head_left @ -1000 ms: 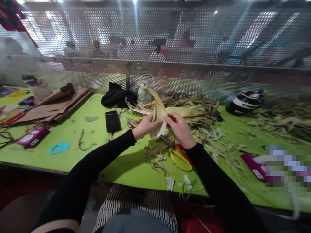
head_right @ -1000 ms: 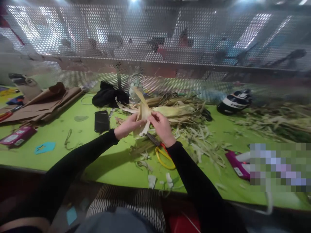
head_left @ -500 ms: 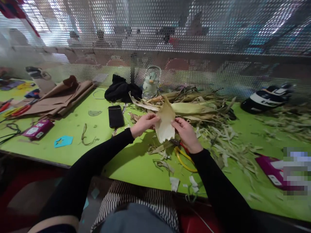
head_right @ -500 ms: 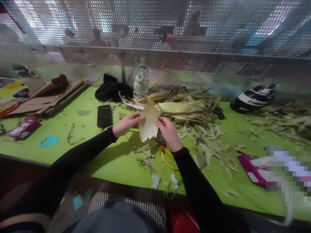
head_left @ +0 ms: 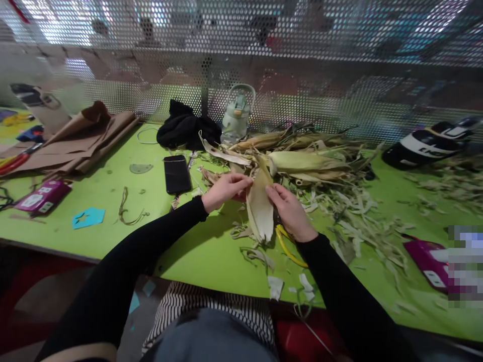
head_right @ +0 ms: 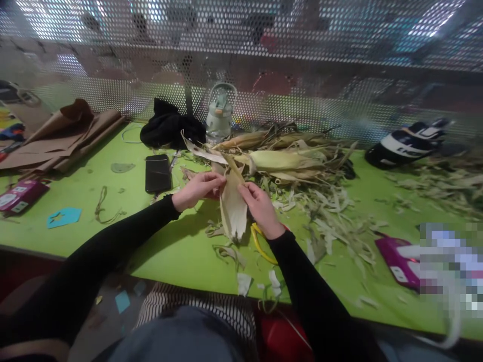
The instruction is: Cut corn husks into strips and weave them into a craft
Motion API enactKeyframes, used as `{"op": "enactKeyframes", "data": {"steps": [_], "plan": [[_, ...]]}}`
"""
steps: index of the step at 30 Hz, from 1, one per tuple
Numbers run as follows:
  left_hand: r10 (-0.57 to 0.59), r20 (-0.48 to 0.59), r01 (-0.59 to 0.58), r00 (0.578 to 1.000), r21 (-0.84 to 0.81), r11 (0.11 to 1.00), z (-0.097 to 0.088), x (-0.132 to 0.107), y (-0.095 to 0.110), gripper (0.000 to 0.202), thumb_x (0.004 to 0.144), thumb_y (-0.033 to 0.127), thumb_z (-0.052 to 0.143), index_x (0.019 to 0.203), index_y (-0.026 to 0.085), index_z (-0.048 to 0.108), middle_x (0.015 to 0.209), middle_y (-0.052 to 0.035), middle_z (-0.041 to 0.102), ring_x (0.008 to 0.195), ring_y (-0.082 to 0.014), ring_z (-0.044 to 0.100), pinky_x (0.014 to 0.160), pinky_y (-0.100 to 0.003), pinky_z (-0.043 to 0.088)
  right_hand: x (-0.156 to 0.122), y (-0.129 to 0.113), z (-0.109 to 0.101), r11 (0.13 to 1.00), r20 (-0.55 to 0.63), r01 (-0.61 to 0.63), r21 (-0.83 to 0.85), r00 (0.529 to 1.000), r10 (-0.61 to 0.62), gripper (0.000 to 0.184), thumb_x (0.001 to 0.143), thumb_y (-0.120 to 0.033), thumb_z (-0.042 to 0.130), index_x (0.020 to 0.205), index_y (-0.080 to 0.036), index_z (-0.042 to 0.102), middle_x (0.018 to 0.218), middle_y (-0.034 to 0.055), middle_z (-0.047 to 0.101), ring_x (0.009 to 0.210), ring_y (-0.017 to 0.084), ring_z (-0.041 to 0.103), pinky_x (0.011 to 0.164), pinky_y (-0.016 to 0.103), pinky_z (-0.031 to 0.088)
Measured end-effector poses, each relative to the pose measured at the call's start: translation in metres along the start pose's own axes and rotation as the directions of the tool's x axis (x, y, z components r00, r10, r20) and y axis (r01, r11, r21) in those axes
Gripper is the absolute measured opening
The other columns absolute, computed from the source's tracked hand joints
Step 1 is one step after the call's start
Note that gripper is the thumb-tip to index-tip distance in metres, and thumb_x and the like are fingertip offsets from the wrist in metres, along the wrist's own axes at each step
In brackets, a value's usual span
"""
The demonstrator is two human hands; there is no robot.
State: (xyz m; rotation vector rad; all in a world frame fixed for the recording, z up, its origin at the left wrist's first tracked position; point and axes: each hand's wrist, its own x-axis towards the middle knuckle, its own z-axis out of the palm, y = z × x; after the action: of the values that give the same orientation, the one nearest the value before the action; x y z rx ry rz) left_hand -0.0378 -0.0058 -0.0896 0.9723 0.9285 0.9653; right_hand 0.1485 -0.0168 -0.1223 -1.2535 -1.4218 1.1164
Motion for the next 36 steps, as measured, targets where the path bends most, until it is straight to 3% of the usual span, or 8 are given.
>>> {"op": "enactKeyframes", "data": {"steps": [9,11,13,17,20,23,26,36], "plan": [[0.184,-0.276,-0.217,0.943,-0.095,0.971,-0.030,0.014,0.027,0.023,0.100,0.019,0.050,0.078,0.017,0.058,0.082,-0.0011,0.067,0.059,-0.0045,0.056,0.057,-0.017,0.047,0.015,0.016,-0.018,0.993,-0.402,0.111,-0.033,0.908,-0.115,0.049,0.077,-0.071,0.065,0.088,-0.023,0.061,0.074,0.0005,0.063,0.065,0.017,0.056,0.055,0.029,0.046],[0.281,-0.436,-0.337,0.855,-0.055,0.940,-0.063,0.022,0.046,0.024,0.103,0.019,0.040,0.083,0.019,0.054,0.085,0.0017,0.067,0.063,-0.0029,0.055,0.063,-0.015,0.047,0.019,0.013,-0.026,0.989,-0.460,0.138,-0.055,0.875,-0.148,0.052,0.079,-0.073,0.061,0.090,-0.023,0.060,0.073,0.0008,0.062,0.065,0.018,0.057,0.055,0.029,0.044],[0.440,-0.636,-0.388,0.634,0.230,0.892,-0.094,0.030,0.061,0.022,0.104,0.023,0.037,0.091,0.021,0.054,0.092,0.0010,0.069,0.073,-0.0066,0.060,0.075,-0.022,0.053,0.019,0.008,-0.031,0.985,-0.475,0.156,-0.077,0.863,-0.174,0.053,0.080,-0.075,0.057,0.089,-0.023,0.060,0.073,0.0014,0.062,0.067,0.019,0.058,0.055,0.030,0.043],[0.550,-0.598,-0.380,0.583,0.397,0.835,-0.105,0.032,0.065,0.019,0.088,0.010,0.063,0.104,0.020,0.060,0.121,-0.0029,0.069,0.120,-0.0182,0.057,0.111,-0.035,0.044,0.011,-0.004,-0.027,0.983,-0.397,0.157,-0.096,0.900,-0.183,0.051,0.079,-0.075,0.061,0.081,-0.023,0.060,0.069,0.0003,0.060,0.067,0.019,0.057,0.057,0.029,0.044],[0.640,-0.301,-0.389,0.706,0.590,0.707,-0.060,0.017,0.048,0.036,0.079,0.018,0.075,0.114,0.020,0.065,0.123,-0.0074,0.069,0.120,-0.0237,0.058,0.104,-0.036,0.047,0.002,-0.009,-0.019,0.985,-0.296,0.140,-0.101,0.941,-0.164,0.049,0.079,-0.072,0.064,0.076,-0.024,0.060,0.067,-0.0012,0.057,0.064,0.017,0.053,0.057,0.028,0.043],[0.219,0.175,-0.279,0.960,0.536,0.796,-0.008,-0.001,0.027,0.027,0.088,0.041,0.066,0.096,0.016,0.071,0.091,-0.0077,0.073,0.078,-0.0176,0.066,0.069,-0.027,0.051,-0.004,-0.012,-0.011,0.988,-0.210,0.127,-0.093,0.967,-0.144,0.046,0.081,-0.069,0.063,0.079,-0.024,0.061,0.070,-0.0011,0.058,0.066,0.016,0.052,0.056,0.028,0.042],[0.081,0.237,-0.196,0.968,0.516,0.834,0.018,-0.010,0.012,0.019,0.084,0.026,0.070,0.071,0.014,0.064,0.067,-0.0008,0.061,0.056,-0.0085,0.051,0.053,-0.020,0.037,-0.007,-0.015,-0.007,0.992,-0.143,0.109,-0.063,0.983,-0.117,0.038,0.082,-0.062,0.065,0.085,-0.024,0.062,0.073,-0.0014,0.060,0.065,0.016,0.052,0.056,0.027,0.043],[0.083,0.098,-0.114,0.992,0.383,0.917,0.012,-0.007,0.005,0.013,0.080,0.019,0.069,0.089,0.010,0.071,0.080,-0.0040,0.071,0.060,-0.0082,0.055,0.056,-0.020,0.039,-0.013,-0.022,-0.003,0.999,-0.051,0.053,0.000,0.997,-0.053,0.023,0.077,-0.042,0.074,0.082,-0.020,0.068,0.075,-0.0003,0.067,0.067,0.015,0.056,0.062,0.028,0.045]]}}
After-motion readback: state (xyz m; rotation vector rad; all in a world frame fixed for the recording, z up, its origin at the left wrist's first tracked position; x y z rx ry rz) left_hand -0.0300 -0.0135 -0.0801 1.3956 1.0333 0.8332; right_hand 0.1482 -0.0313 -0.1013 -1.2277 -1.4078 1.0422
